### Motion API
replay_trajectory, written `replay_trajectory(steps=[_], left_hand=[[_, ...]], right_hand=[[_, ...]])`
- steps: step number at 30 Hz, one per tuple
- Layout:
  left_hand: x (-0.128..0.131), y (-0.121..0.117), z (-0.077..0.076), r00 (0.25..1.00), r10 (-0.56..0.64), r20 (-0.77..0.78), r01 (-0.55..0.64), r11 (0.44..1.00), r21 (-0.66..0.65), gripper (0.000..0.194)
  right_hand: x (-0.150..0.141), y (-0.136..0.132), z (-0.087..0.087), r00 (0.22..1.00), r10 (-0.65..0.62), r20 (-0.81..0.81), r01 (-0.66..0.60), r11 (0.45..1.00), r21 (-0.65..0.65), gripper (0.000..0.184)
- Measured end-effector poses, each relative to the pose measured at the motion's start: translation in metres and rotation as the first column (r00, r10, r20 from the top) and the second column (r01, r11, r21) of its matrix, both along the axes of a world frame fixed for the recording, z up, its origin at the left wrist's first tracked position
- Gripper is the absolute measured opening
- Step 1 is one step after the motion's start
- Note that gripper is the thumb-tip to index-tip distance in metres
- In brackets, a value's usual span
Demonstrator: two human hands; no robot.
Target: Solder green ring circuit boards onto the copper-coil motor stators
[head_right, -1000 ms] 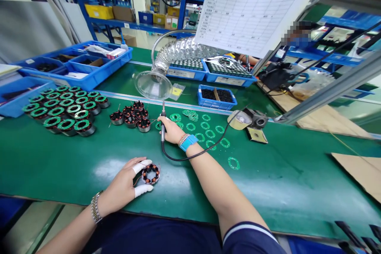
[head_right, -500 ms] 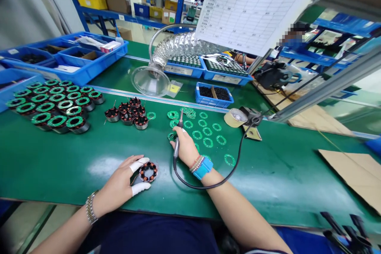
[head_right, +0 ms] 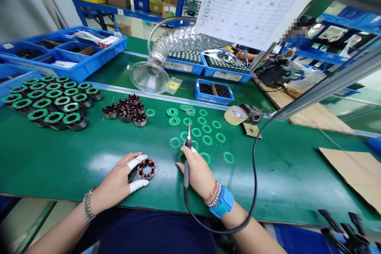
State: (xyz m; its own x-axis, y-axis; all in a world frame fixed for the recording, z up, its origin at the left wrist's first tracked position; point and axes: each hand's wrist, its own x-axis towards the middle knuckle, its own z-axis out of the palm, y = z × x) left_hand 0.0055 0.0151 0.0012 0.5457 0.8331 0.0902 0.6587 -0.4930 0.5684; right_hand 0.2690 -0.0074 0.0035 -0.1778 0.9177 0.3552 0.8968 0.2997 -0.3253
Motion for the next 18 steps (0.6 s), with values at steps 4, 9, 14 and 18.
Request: replay_trajectory(steps=[4, 9, 14, 18], left_hand=[[0.000, -0.001, 0.000, 1.000, 0.011, 0.017, -0.011, 1.000, 0.004, 0.053], [0.000, 0.000, -0.001, 1.000, 0.005, 0.007, -0.005, 1.000, -0.006, 0.053], [0.000, 0.000, 0.000, 1.000, 0.001, -0.006, -0.001, 1.000, 0.007, 0.053], [0.001, 0.000, 0.002, 1.000, -0.003, -0.003, 0.003, 1.000, 0.004, 0.053]], right_hand=[[0.015, -0.006, -0.004, 0.997, -0.073, 0.027, 0.073, 0.997, 0.019, 0.032], [0.016, 0.003, -0.002, 0.998, -0.054, 0.025, 0.053, 0.998, 0.033, 0.030], [-0.010, 0.042, 0.000, 0.998, 0.062, 0.004, -0.062, 0.998, -0.028, 0.026], [-0.022, 0.080, 0.003, 0.997, 0.063, -0.032, -0.065, 0.996, -0.056, 0.034]])
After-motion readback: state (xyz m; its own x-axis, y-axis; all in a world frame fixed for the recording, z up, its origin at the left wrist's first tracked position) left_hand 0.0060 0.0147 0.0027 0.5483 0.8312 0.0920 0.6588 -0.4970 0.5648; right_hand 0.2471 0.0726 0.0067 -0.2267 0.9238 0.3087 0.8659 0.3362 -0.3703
